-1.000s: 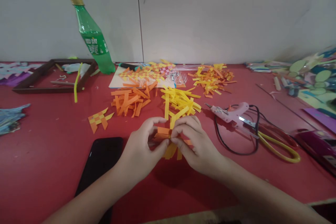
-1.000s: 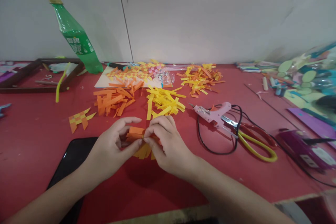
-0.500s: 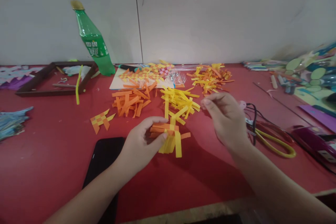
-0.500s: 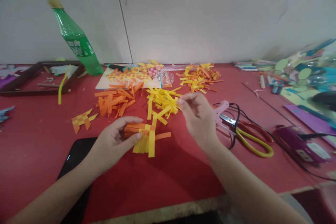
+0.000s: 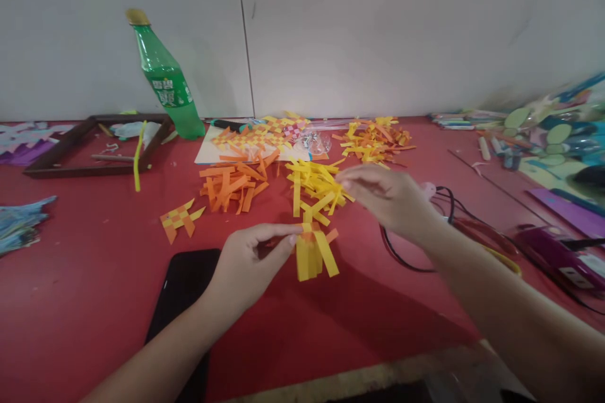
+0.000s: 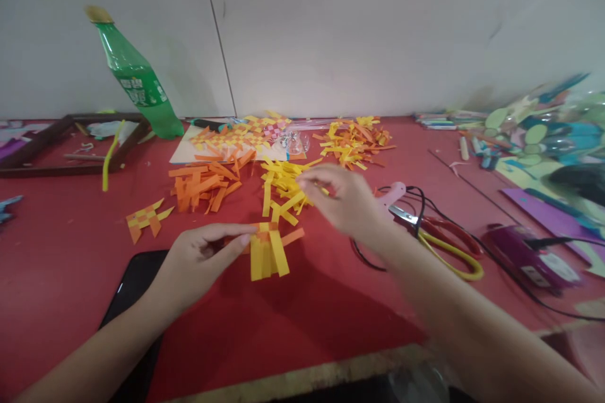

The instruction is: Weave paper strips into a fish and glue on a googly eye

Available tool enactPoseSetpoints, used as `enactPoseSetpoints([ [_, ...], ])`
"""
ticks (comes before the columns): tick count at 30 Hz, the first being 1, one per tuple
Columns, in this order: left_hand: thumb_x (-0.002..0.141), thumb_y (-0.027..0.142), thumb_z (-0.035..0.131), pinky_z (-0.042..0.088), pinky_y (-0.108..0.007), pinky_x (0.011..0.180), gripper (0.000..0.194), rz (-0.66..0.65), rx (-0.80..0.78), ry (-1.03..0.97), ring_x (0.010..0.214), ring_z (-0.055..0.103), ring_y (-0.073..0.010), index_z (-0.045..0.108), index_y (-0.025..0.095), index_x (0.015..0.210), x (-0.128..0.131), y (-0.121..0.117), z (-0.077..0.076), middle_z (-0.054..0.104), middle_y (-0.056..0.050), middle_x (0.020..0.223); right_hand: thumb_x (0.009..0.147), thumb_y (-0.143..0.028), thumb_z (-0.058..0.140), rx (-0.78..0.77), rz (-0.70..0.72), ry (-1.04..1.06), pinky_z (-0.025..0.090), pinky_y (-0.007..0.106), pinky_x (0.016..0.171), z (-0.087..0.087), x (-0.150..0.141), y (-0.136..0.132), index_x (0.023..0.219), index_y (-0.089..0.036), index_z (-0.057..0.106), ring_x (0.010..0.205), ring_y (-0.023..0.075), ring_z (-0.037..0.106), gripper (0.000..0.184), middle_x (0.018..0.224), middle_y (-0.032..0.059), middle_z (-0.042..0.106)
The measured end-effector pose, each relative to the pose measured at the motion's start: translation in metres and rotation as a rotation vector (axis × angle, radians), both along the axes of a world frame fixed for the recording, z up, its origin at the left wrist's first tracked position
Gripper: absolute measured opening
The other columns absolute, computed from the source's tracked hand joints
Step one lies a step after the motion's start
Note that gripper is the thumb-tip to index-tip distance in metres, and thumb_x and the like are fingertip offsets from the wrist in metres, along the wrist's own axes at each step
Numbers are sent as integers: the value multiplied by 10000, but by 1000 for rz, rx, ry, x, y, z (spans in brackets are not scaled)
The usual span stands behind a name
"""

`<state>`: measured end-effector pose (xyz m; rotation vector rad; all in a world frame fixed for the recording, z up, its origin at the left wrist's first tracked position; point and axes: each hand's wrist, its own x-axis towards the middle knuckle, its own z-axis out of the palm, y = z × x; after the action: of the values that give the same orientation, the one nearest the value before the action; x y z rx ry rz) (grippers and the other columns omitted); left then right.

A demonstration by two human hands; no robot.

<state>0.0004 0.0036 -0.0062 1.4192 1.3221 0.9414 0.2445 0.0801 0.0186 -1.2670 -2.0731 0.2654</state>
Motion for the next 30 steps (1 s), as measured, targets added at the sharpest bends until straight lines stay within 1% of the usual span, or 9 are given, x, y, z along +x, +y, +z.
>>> enactPoseSetpoints([
  [3,834,284,675,586,-319,793,238,-15,47,2,914,737,-226,753,245,1056,2,0,0,794,-41,1013,907,-318,577,-426,175,289,581,292,668,-5,-38,-33,1051,-218,671,793,164,714,199,915,40,744],
  [6,845,293,665,567,-273,658,413,-33,47,-3,763,730,-199,642,256,1256,2,0,3,782,-8,841,855,-268,602,-614,228,413,561,277,671,-11,-55,-47,1112,-198,614,789,148,684,267,894,34,702],
  [9,844,319,663,478,-238,501,439,-28,31,45,534,629,-155,624,236,1274,2,-1,7,654,50,581,827,-238,620,-609,226,456,539,273,699,-17,-55,-48,1130,-203,593,791,133,655,306,884,23,670],
  [12,843,322,662,390,-218,439,414,-28,20,54,440,516,-119,640,236,1248,2,-1,7,501,90,477,817,-219,624,-595,250,499,523,264,687,-22,-52,-48,1140,-205,579,759,120,634,327,860,9,645],
  [15,858,328,652,442,-215,514,415,-59,-40,-31,542,584,-127,616,236,1261,2,-1,4,589,64,570,802,-181,623,-590,281,547,503,247,658,-25,-51,-51,1141,-203,566,734,112,622,345,843,1,637],
  [19,824,365,713,511,-244,678,563,-97,-145,-151,745,663,-154,522,246,1340,2,-1,1,710,9,795,783,-163,645,-653,303,578,455,213,584,-26,-51,-56,1121,-206,548,653,84,582,354,820,-17,629],
  [23,801,384,739,500,-244,664,529,-129,-165,-153,702,630,-141,570,235,1279,1,-1,0,666,24,741,819,-228,655,-729,339,618,446,209,567,-24,-48,-56,1132,-216,563,674,92,583,326,849,2,643],
  [26,835,354,707,484,-212,649,416,-83,-114,-159,692,614,-116,606,254,1226,1,-1,0,636,40,738,852,-269,639,-726,351,672,472,228,624,-24,-45,-54,1106,-228,586,742,110,593,264,857,10,644],
  [30,823,305,718,481,-183,626,379,-12,-48,-163,679,609,-99,621,262,1187,-1,-1,0,629,45,761,850,-257,648,-680,347,682,457,238,603,-28,-46,-53,1054,-226,605,682,103,556,211,777,-13,593],
])
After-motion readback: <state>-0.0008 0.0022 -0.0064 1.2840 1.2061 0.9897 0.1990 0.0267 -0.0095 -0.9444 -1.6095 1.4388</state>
